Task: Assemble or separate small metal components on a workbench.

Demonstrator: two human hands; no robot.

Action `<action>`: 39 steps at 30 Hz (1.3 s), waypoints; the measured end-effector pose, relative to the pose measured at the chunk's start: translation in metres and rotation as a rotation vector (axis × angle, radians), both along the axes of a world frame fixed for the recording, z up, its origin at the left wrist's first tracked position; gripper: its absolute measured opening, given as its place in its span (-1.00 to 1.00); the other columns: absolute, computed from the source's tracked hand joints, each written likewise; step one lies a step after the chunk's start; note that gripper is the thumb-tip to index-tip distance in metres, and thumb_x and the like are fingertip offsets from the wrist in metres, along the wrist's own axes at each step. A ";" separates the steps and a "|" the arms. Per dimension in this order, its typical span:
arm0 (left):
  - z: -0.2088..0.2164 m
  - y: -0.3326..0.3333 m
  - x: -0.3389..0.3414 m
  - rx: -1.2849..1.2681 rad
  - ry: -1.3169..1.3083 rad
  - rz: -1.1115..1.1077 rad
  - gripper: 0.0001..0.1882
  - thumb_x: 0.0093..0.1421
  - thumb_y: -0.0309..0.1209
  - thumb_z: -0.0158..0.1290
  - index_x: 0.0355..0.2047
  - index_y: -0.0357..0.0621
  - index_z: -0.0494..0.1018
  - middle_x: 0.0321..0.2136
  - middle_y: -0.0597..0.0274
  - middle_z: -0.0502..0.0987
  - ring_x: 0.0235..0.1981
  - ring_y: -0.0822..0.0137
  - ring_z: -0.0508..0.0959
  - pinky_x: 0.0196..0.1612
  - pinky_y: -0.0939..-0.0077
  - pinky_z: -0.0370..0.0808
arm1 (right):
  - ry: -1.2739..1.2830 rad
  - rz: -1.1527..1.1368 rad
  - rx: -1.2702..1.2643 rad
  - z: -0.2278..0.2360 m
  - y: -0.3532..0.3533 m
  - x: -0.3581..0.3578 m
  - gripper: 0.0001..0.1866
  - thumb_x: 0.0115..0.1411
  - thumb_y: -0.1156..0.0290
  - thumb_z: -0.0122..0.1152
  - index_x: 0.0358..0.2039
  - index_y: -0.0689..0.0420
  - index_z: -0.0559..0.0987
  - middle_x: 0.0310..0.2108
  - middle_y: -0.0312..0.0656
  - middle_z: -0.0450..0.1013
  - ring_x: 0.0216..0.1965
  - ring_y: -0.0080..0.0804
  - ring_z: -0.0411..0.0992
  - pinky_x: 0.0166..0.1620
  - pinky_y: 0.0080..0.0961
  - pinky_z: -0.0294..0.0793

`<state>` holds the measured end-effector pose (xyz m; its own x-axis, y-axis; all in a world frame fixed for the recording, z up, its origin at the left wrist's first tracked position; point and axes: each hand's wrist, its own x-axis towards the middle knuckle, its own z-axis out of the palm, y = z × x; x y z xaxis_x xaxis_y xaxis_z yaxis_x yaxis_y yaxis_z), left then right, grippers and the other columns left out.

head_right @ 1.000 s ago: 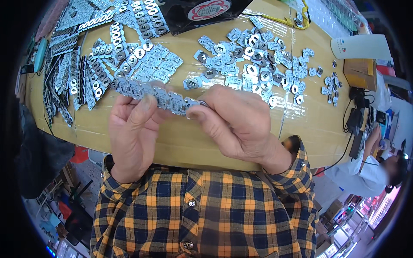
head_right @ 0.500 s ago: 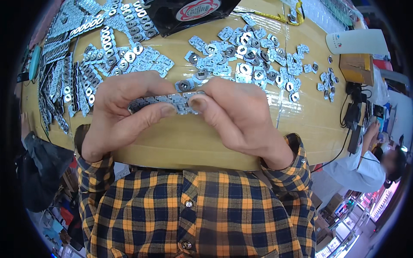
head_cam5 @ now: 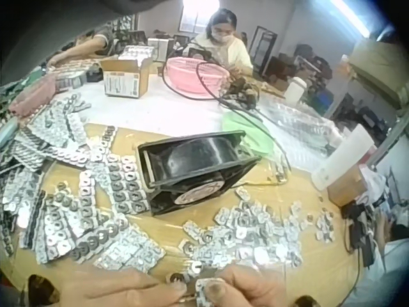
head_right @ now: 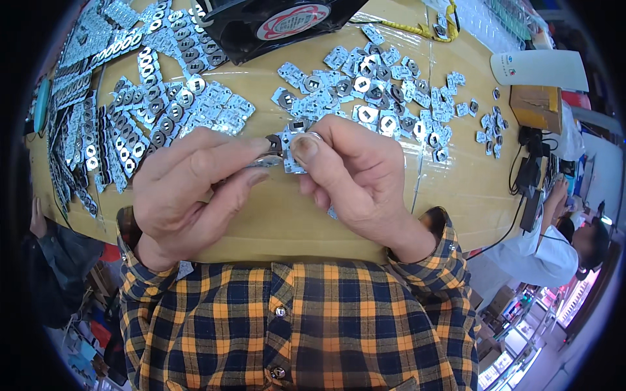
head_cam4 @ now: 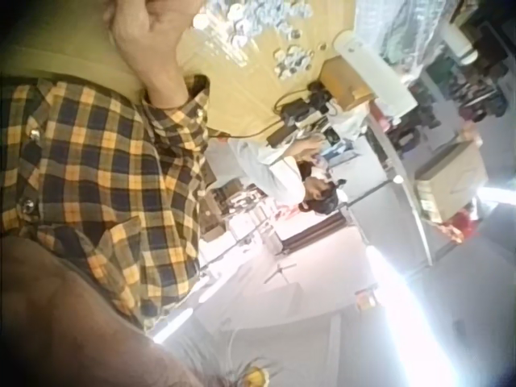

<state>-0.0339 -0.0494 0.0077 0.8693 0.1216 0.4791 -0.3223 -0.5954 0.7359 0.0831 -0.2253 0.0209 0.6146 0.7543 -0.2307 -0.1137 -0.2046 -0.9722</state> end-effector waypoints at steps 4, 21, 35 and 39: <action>-0.005 -0.007 -0.001 -0.003 -0.028 0.040 -0.68 -0.06 -0.73 0.22 -0.23 -0.37 0.54 -0.46 0.06 0.57 -0.57 0.31 0.55 -0.56 0.57 0.43 | 0.004 0.048 -0.027 -0.002 -0.002 0.003 -0.71 0.34 0.28 0.03 -0.43 0.23 0.49 -0.68 -0.34 0.40 -0.74 -0.76 0.26 -0.65 -0.79 0.20; -0.001 -0.009 -0.001 0.003 -0.024 0.041 -0.75 -0.07 -0.73 0.20 -0.31 -0.38 0.52 -0.53 0.10 0.53 -0.63 0.35 0.49 -0.61 0.56 0.35 | 0.053 -0.007 -0.035 0.001 0.001 -0.002 -0.74 0.35 0.36 0.03 -0.45 0.20 0.52 -0.68 -0.43 0.37 -0.70 -0.83 0.20 -0.63 -0.80 0.12; -0.015 -0.011 0.005 -0.173 0.105 0.002 -0.83 0.06 -0.68 0.11 -0.30 -0.38 0.52 -0.47 0.16 0.53 -0.52 0.40 0.47 -0.47 0.56 0.35 | -0.829 0.141 0.107 -0.002 0.000 0.019 -0.90 0.14 0.56 0.21 -0.51 0.25 0.55 -0.68 -0.18 0.32 -0.70 -0.35 0.29 -0.61 -0.47 0.21; -0.010 -0.011 0.002 -0.432 0.216 0.042 -0.89 0.12 -0.61 0.13 -0.31 -0.37 0.52 -0.45 0.23 0.54 -0.52 0.52 0.49 -0.45 0.65 0.39 | -0.687 0.174 0.040 0.002 -0.004 0.021 -0.86 0.20 0.50 0.18 -0.49 0.26 0.57 -0.66 -0.17 0.37 -0.67 -0.36 0.35 -0.60 -0.51 0.24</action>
